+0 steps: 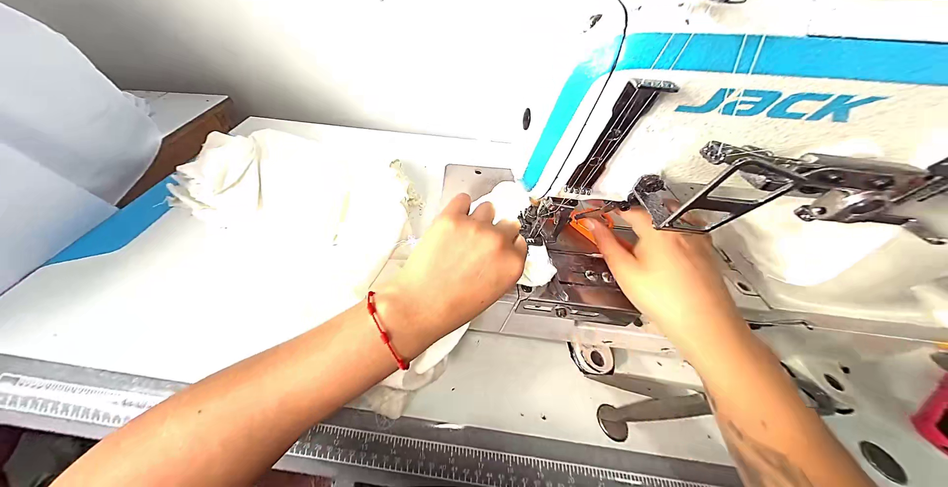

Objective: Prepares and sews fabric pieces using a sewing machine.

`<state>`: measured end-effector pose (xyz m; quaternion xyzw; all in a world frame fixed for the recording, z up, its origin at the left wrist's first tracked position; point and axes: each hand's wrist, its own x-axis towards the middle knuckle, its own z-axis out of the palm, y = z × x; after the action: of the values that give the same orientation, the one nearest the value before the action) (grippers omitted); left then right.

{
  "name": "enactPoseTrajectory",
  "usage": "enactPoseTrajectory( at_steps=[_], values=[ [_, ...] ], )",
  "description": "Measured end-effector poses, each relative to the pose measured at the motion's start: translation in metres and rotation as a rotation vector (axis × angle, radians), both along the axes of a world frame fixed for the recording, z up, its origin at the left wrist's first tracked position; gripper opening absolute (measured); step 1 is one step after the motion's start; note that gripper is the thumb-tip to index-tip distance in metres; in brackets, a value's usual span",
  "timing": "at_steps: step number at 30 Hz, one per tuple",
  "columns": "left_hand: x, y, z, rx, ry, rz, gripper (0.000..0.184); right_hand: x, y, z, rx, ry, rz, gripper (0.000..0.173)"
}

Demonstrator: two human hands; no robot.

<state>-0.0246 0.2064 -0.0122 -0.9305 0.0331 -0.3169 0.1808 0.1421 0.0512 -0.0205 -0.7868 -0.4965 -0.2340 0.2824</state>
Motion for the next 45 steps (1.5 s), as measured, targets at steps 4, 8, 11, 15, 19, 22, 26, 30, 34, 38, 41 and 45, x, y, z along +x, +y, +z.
enactPoseTrajectory(
  at_steps=[4, 8, 11, 15, 19, 22, 26, 30, 34, 38, 41, 45],
  values=[
    [0.015, 0.017, 0.008, -0.181, 0.101, 0.102, 0.005, 0.012, 0.026, 0.014, -0.285, 0.165, -0.002, 0.024],
    [0.059, 0.086, 0.017, -0.278, 0.206, 0.251, 0.019, 0.031, 0.026, 0.012, -0.145, 0.000, 0.077, 0.020],
    [0.077, 0.095, 0.022, -0.343, 0.225, 0.264, 0.023, 0.034, 0.032, 0.018, -0.222, 0.091, 0.181, 0.021],
    [0.081, 0.090, 0.018, -0.357, 0.235, 0.265, 0.022, 0.036, 0.038, 0.025, -0.404, 0.248, 0.211, 0.023],
    [0.069, 0.097, 0.017, -0.545, 0.253, 0.308, 0.023, 0.024, 0.037, 0.031, -0.417, 0.218, 0.145, 0.022],
    [0.037, 0.096, 0.021, -1.286, -0.128, 0.078, 0.034, 0.024, 0.021, 0.022, -0.280, 0.198, 0.140, 0.020],
    [-0.069, 0.059, 0.034, -1.945, -0.603, -0.490, 0.039, -0.016, -0.011, -0.014, 0.153, 0.091, 0.215, 0.034],
    [-0.135, 0.008, 0.012, -1.822, -0.349, -0.975, 0.057, -0.124, 0.029, -0.027, 0.071, 0.164, 0.713, 0.036],
    [-0.206, 0.008, 0.036, -1.358, 0.119, -0.737, 0.063, -0.186, 0.079, -0.022, 0.001, 0.178, 1.085, 0.012],
    [-0.259, -0.019, 0.015, -1.034, 0.148, 0.106, 0.056, -0.197, 0.055, 0.003, 0.230, 0.258, 1.068, 0.013],
    [-0.265, -0.036, -0.022, -0.967, 0.010, 0.320, 0.034, -0.190, 0.022, 0.016, 0.314, 0.234, 1.075, 0.011],
    [-0.269, -0.018, -0.020, -1.363, -0.374, -0.385, 0.023, -0.178, -0.004, 0.017, 0.010, 0.614, 1.475, 0.041]
  ],
)
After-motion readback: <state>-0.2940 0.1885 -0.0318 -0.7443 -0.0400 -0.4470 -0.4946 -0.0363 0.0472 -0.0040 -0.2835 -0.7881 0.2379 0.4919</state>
